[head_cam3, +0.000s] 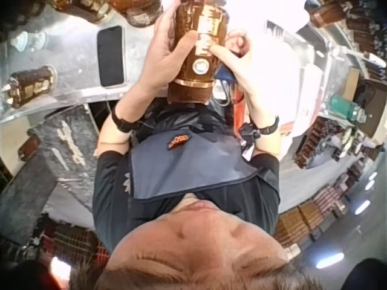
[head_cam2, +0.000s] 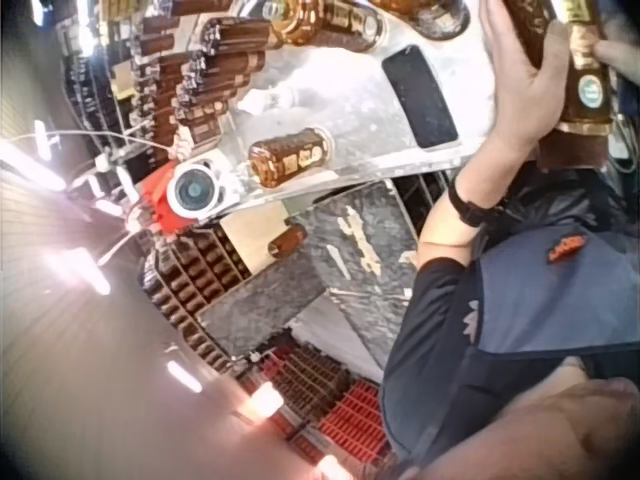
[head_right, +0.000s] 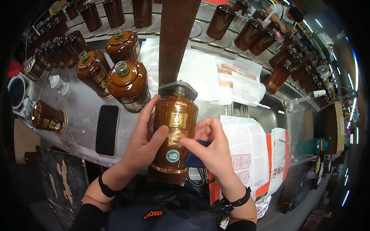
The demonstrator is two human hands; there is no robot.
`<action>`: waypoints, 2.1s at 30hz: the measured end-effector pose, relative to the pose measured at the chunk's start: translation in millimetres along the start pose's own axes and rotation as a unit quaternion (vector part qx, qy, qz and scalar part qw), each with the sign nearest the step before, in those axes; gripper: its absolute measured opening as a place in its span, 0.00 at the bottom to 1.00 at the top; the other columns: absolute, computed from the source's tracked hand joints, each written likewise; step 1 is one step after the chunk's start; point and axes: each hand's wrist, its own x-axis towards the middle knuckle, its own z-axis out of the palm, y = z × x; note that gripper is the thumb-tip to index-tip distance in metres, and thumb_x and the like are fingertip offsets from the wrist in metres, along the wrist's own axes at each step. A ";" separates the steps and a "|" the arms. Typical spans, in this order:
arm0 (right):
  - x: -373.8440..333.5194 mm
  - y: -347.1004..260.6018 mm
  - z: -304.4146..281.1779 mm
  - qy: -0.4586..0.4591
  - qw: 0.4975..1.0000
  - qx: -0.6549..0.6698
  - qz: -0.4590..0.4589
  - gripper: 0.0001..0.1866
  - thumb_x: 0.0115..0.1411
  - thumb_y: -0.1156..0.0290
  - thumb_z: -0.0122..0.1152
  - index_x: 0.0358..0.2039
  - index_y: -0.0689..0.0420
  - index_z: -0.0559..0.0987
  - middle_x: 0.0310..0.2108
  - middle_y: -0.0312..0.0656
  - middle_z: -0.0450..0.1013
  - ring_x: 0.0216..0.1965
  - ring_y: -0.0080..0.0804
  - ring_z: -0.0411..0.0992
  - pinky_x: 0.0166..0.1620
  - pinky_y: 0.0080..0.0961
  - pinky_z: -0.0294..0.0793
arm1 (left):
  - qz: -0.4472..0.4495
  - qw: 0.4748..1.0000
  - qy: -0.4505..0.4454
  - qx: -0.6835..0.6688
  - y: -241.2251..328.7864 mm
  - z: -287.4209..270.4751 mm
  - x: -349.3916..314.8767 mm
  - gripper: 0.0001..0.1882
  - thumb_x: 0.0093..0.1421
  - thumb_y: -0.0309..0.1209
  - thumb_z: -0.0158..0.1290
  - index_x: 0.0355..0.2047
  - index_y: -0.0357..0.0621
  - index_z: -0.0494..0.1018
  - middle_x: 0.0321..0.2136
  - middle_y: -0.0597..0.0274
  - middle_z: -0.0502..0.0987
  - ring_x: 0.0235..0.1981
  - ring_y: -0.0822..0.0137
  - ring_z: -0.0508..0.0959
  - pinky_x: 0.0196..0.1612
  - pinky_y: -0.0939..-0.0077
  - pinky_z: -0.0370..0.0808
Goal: Applying labels and protective seals to brown ceramic/glass bottles on a manufacturing production line.
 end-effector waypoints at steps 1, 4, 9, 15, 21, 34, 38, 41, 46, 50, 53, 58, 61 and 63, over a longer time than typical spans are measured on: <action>0.3 1.0 1.3 0.001 1.000 0.002 0.002 0.25 0.50 0.72 0.76 0.41 0.57 0.68 0.28 0.29 0.66 0.29 0.12 0.66 0.34 0.10 0.67 | -0.002 1.000 -0.001 0.001 -0.4 -1.2 -2.3 0.46 0.60 0.39 0.60 0.68 0.29 0.45 0.63 0.41 0.53 0.66 0.53 0.57 0.67 0.63 0.55; -0.7 2.8 4.6 0.002 0.997 0.074 0.012 0.29 0.49 0.73 0.76 0.46 0.58 0.66 0.30 0.30 0.66 0.31 0.13 0.67 0.34 0.11 0.68 | 0.012 0.998 -0.026 0.054 -1.3 -3.4 -7.6 0.47 0.61 0.37 0.58 0.69 0.29 0.41 0.65 0.40 0.51 0.67 0.54 0.54 0.67 0.63 0.53; -1.1 2.5 5.7 0.007 0.997 0.066 0.025 0.32 0.49 0.75 0.76 0.49 0.58 0.64 0.33 0.32 0.65 0.33 0.16 0.69 0.36 0.12 0.71 | 0.049 0.993 -0.057 0.093 -4.4 -5.8 -6.4 0.49 0.62 0.35 0.57 0.69 0.30 0.35 0.66 0.39 0.49 0.68 0.53 0.53 0.68 0.63 0.52; -1.5 3.1 8.2 0.012 0.997 0.070 0.017 0.33 0.48 0.75 0.76 0.49 0.59 0.64 0.33 0.33 0.65 0.34 0.18 0.70 0.37 0.14 0.72 | 0.045 0.994 -0.060 0.075 -3.5 -6.3 -5.5 0.49 0.62 0.34 0.57 0.70 0.30 0.35 0.67 0.40 0.48 0.68 0.54 0.53 0.68 0.64 0.52; -4.1 -0.1 11.1 0.016 0.996 0.081 0.025 0.34 0.47 0.76 0.76 0.49 0.58 0.64 0.34 0.32 0.64 0.35 0.19 0.71 0.37 0.14 0.73 | 0.054 0.995 -0.051 0.070 -3.5 -3.4 -4.7 0.46 0.63 0.32 0.55 0.69 0.30 0.36 0.67 0.41 0.48 0.68 0.55 0.53 0.68 0.65 0.52; -1.9 3.5 12.6 0.020 0.995 0.101 0.013 0.29 0.51 0.78 0.72 0.48 0.57 0.63 0.33 0.31 0.65 0.34 0.18 0.71 0.38 0.14 0.72 | 0.080 0.991 -0.042 0.096 -6.0 -3.8 -4.3 0.46 0.64 0.34 0.54 0.69 0.30 0.37 0.67 0.38 0.48 0.68 0.52 0.53 0.68 0.64 0.51; -2.2 4.7 13.7 0.023 0.993 0.111 0.015 0.29 0.52 0.77 0.72 0.49 0.57 0.63 0.34 0.31 0.65 0.34 0.17 0.70 0.38 0.13 0.71 | 0.075 0.990 -0.042 0.110 -5.7 -3.8 -4.4 0.46 0.64 0.35 0.54 0.69 0.30 0.37 0.67 0.38 0.48 0.68 0.51 0.53 0.68 0.64 0.51; -2.0 4.6 14.1 0.026 0.994 0.109 0.017 0.28 0.53 0.77 0.72 0.49 0.57 0.63 0.34 0.31 0.64 0.35 0.17 0.70 0.38 0.13 0.71 | 0.083 0.989 -0.041 0.119 -5.8 -4.1 -4.2 0.46 0.64 0.35 0.54 0.70 0.31 0.37 0.67 0.37 0.48 0.68 0.51 0.53 0.68 0.63 0.51; -2.0 5.1 14.2 0.027 0.995 0.097 0.015 0.28 0.53 0.77 0.71 0.49 0.57 0.63 0.34 0.31 0.64 0.35 0.16 0.69 0.38 0.13 0.71 | 0.080 0.990 -0.037 0.112 -7.1 -3.6 -5.4 0.45 0.64 0.36 0.54 0.70 0.31 0.37 0.67 0.37 0.48 0.68 0.51 0.53 0.68 0.63 0.52; -2.7 2.9 15.2 0.024 0.994 0.105 0.017 0.29 0.52 0.78 0.72 0.49 0.57 0.63 0.34 0.31 0.64 0.35 0.17 0.70 0.38 0.13 0.72 | 0.084 0.989 -0.038 0.116 -6.0 -3.6 -5.0 0.45 0.64 0.35 0.54 0.70 0.31 0.37 0.67 0.38 0.47 0.68 0.51 0.53 0.68 0.63 0.51; -2.9 2.8 15.4 0.025 0.994 0.107 0.021 0.30 0.51 0.78 0.72 0.48 0.57 0.63 0.34 0.32 0.64 0.35 0.18 0.71 0.38 0.13 0.72 | 0.080 0.990 -0.041 0.113 -6.0 -3.8 -5.2 0.45 0.64 0.34 0.54 0.70 0.31 0.37 0.67 0.38 0.47 0.68 0.51 0.52 0.68 0.63 0.51; -2.8 3.2 14.8 0.027 0.994 0.103 0.024 0.30 0.51 0.78 0.73 0.48 0.57 0.63 0.34 0.32 0.65 0.35 0.18 0.72 0.38 0.13 0.72 | 0.078 0.989 -0.045 0.114 -5.8 -4.3 -4.9 0.45 0.64 0.33 0.54 0.70 0.31 0.37 0.67 0.38 0.47 0.68 0.52 0.52 0.68 0.63 0.51; -2.4 3.6 14.5 0.027 0.994 0.105 0.023 0.30 0.51 0.79 0.73 0.48 0.57 0.63 0.34 0.31 0.65 0.35 0.18 0.72 0.37 0.13 0.72 | 0.082 0.989 -0.047 0.110 -4.8 -3.9 -4.2 0.45 0.64 0.33 0.54 0.70 0.31 0.36 0.67 0.38 0.47 0.68 0.52 0.52 0.68 0.64 0.51; -2.0 4.2 14.3 0.023 0.993 0.113 0.022 0.30 0.51 0.79 0.72 0.49 0.57 0.63 0.34 0.31 0.65 0.34 0.18 0.72 0.37 0.13 0.72 | 0.079 0.990 -0.046 0.103 -4.9 -3.8 -3.8 0.45 0.63 0.33 0.54 0.70 0.31 0.36 0.67 0.38 0.47 0.68 0.53 0.53 0.68 0.64 0.51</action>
